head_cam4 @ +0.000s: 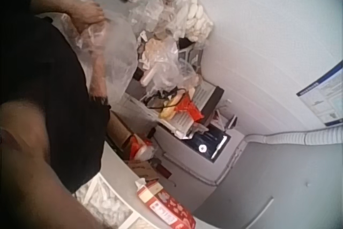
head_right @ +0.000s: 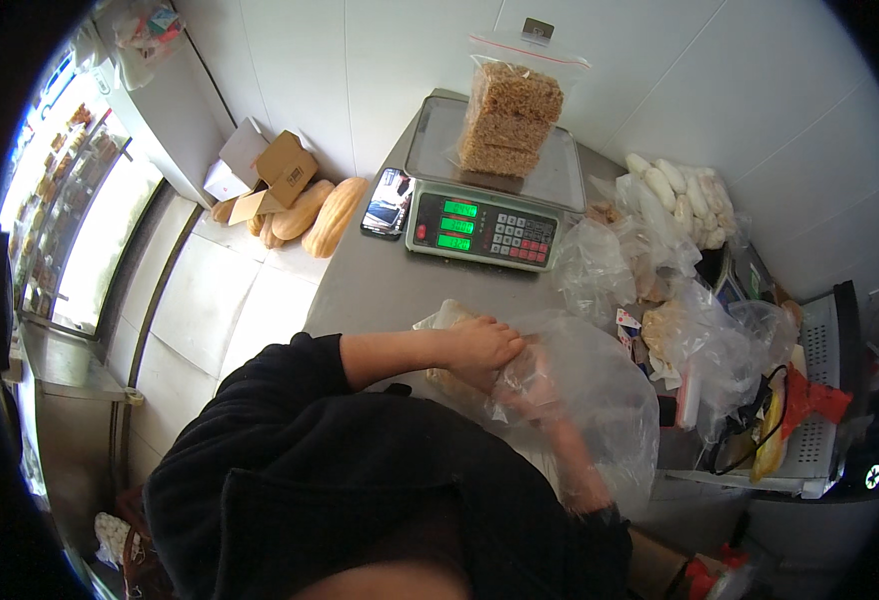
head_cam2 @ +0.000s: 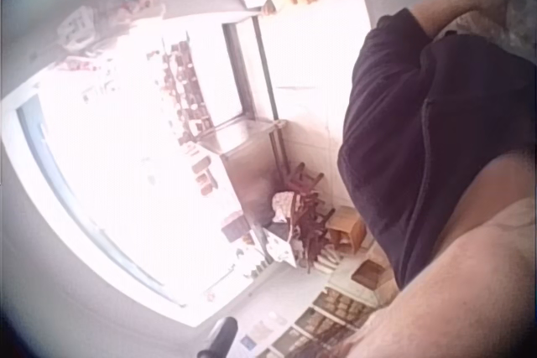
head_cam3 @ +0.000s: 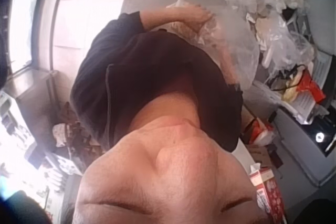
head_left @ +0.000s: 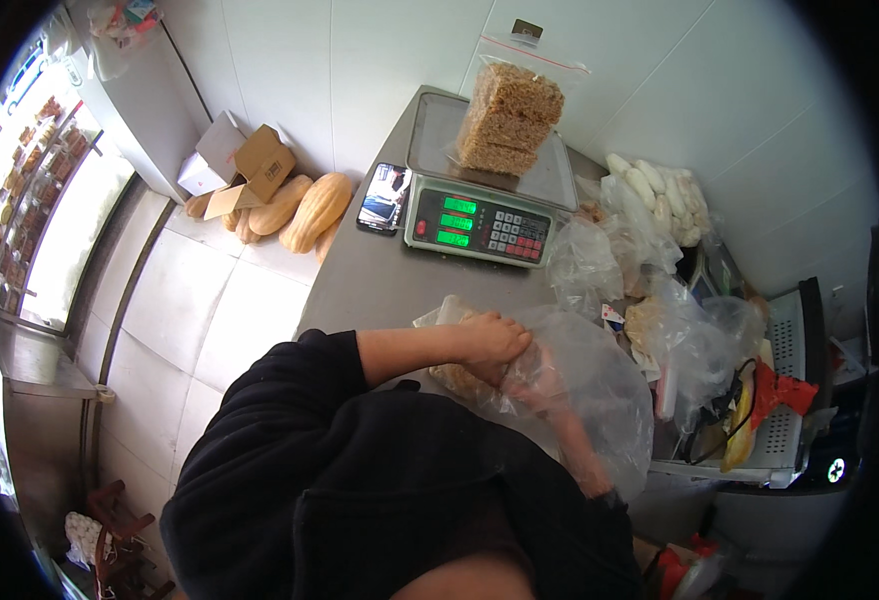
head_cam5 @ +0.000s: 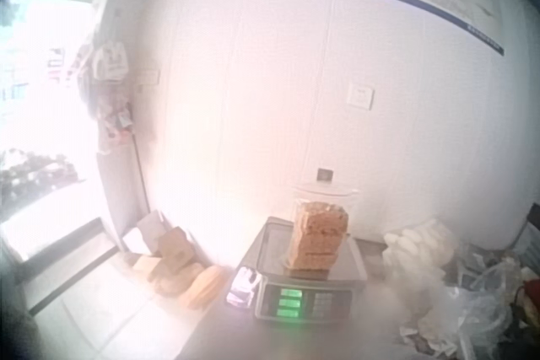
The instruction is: The person portions dry grain-like food into clear plastic bags, places each bag on a digital scale to check weight, and stacks the filled bags on the counter. The person handles the bags and scale repeatedly throughout the clip.
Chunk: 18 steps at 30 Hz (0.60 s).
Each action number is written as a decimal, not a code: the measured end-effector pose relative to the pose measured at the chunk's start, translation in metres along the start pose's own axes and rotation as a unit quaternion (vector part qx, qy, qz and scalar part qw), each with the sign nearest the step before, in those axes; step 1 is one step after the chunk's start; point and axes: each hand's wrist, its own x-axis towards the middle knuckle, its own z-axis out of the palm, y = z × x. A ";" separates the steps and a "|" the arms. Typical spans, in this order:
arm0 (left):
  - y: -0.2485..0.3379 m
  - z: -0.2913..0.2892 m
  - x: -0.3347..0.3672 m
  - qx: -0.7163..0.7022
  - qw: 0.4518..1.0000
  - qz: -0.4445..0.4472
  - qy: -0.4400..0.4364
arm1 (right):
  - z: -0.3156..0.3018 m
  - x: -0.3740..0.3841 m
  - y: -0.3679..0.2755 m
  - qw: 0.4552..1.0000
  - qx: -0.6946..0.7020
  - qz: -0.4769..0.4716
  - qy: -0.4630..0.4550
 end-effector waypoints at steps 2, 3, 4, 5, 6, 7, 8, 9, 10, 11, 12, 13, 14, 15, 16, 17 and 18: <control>-0.003 0.002 -0.003 -0.003 1.000 0.019 0.013 | 0.003 -0.002 -0.002 0.999 0.041 -0.011 -0.003; -0.003 0.003 -0.004 -0.005 1.000 0.023 0.019 | 0.005 -0.002 -0.002 0.998 0.057 -0.013 -0.004; -0.003 0.004 -0.004 -0.007 0.999 0.026 0.018 | 0.006 -0.002 -0.001 0.997 0.074 -0.017 -0.011; -0.003 0.005 -0.005 -0.009 1.000 0.027 0.011 | 0.007 -0.002 0.002 0.996 0.089 -0.016 -0.018; -0.003 0.005 -0.006 -0.012 1.000 0.026 0.002 | 0.007 -0.002 0.005 0.994 0.104 -0.016 -0.025; -0.002 0.006 -0.007 -0.017 0.999 0.024 -0.013 | 0.007 -0.001 0.008 0.996 0.077 -0.025 -0.029; -0.001 0.007 -0.008 -0.027 0.999 0.027 -0.021 | 0.007 0.000 0.013 0.998 0.050 -0.035 -0.033; -0.001 0.007 -0.010 -0.029 0.999 0.030 -0.017 | 0.008 0.000 0.017 0.998 0.027 -0.041 -0.031; -0.001 0.007 -0.012 -0.037 0.999 0.039 -0.008 | 0.008 0.000 0.021 0.998 0.012 -0.051 -0.035; -0.001 0.008 -0.015 -0.045 0.998 0.047 0.002 | 0.010 -0.001 0.024 0.998 -0.001 -0.060 -0.033; -0.001 0.008 -0.016 -0.045 0.998 0.048 0.005 | 0.011 -0.001 0.025 0.999 -0.015 -0.043 -0.027; -0.001 0.008 -0.017 -0.046 0.998 0.049 0.009 | 0.012 -0.002 0.025 0.998 -0.002 -0.052 -0.027; -0.001 0.008 -0.018 -0.049 0.997 0.053 0.010 | 0.014 -0.004 0.024 0.999 0.009 -0.036 -0.023; -0.002 0.007 -0.019 -0.048 0.997 0.050 0.013 | 0.016 -0.005 0.021 0.999 0.021 -0.021 -0.019; -0.002 0.007 -0.019 -0.050 0.997 0.052 0.013 | 0.017 -0.006 0.017 0.999 0.031 -0.029 -0.013; -0.001 0.006 -0.019 -0.052 0.997 0.053 0.008 | 0.019 -0.007 0.012 0.998 0.040 -0.038 -0.007; 0.000 0.005 -0.019 -0.052 0.997 0.048 0.008 | 0.020 -0.009 0.008 0.998 0.049 -0.047 -0.001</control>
